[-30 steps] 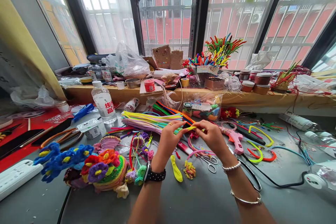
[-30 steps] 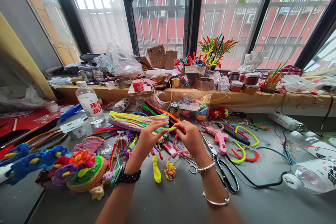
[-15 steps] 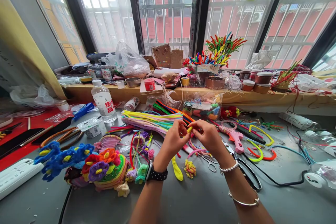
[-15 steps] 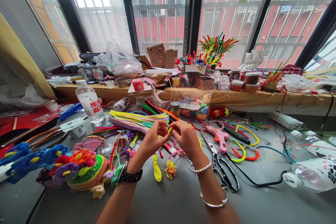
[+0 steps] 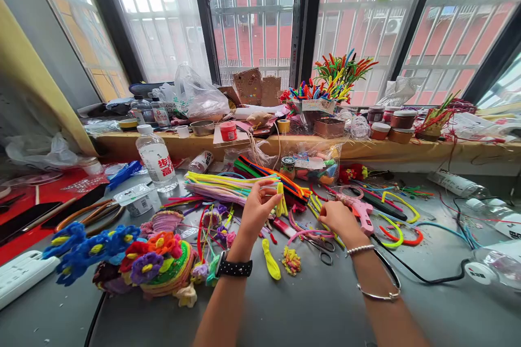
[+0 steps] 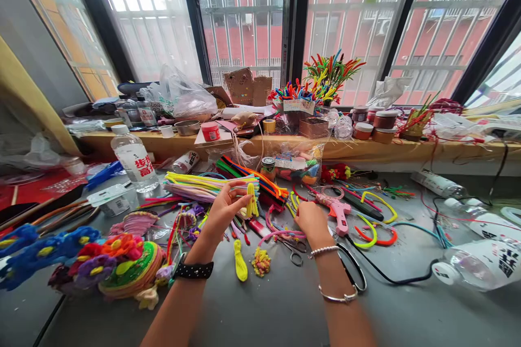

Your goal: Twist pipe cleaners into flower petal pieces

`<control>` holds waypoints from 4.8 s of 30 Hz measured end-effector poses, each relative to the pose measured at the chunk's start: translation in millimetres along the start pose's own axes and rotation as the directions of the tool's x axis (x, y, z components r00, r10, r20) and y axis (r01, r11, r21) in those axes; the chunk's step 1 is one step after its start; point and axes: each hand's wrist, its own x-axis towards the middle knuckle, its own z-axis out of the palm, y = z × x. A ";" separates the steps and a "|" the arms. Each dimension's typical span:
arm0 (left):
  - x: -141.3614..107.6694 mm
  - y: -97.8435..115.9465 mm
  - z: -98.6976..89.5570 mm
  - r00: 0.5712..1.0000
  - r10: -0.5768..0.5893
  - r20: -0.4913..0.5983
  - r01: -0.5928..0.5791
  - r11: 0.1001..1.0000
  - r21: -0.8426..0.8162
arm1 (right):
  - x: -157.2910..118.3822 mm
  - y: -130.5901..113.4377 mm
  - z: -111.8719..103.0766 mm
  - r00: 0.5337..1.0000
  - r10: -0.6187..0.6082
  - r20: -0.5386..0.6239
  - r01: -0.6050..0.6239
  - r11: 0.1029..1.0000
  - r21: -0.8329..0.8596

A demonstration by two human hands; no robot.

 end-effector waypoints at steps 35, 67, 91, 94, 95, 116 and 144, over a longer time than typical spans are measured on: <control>-3.8 12.8 -2.8 0.987 -0.148 0.059 0.160 0.906 -0.393 | -23.9 -46.9 -83.7 0.936 -0.260 -0.235 0.348 0.775 0.527; -7.9 1.2 10.7 0.971 0.155 0.183 -0.148 0.988 -0.055 | -26.5 -71.3 -62.2 0.872 -0.248 -0.423 0.290 0.956 0.036; -7.5 -1.4 15.9 0.943 -0.110 0.314 0.092 0.993 0.071 | -22.3 -70.2 -55.5 0.948 -0.246 -0.203 0.317 0.666 0.676; -5.2 -6.4 17.7 0.965 -0.058 0.255 0.042 0.997 0.069 | -22.2 -70.3 -54.1 0.940 -0.265 -0.214 0.340 0.688 0.641; -4.5 -8.0 17.7 0.977 -0.043 0.211 0.031 0.998 0.057 | -22.1 -69.0 -55.0 0.940 -0.270 -0.209 0.340 0.693 0.635; -8.1 -10.0 23.7 0.994 0.104 0.045 -0.113 0.946 0.305 | -23.4 -65.6 -65.7 0.954 -0.246 -0.172 0.299 0.730 0.614; -10.4 -5.6 27.4 0.990 0.099 0.102 -0.115 0.978 0.172 | -13.6 -59.5 -44.4 0.996 -0.083 0.039 -0.048 -0.109 0.993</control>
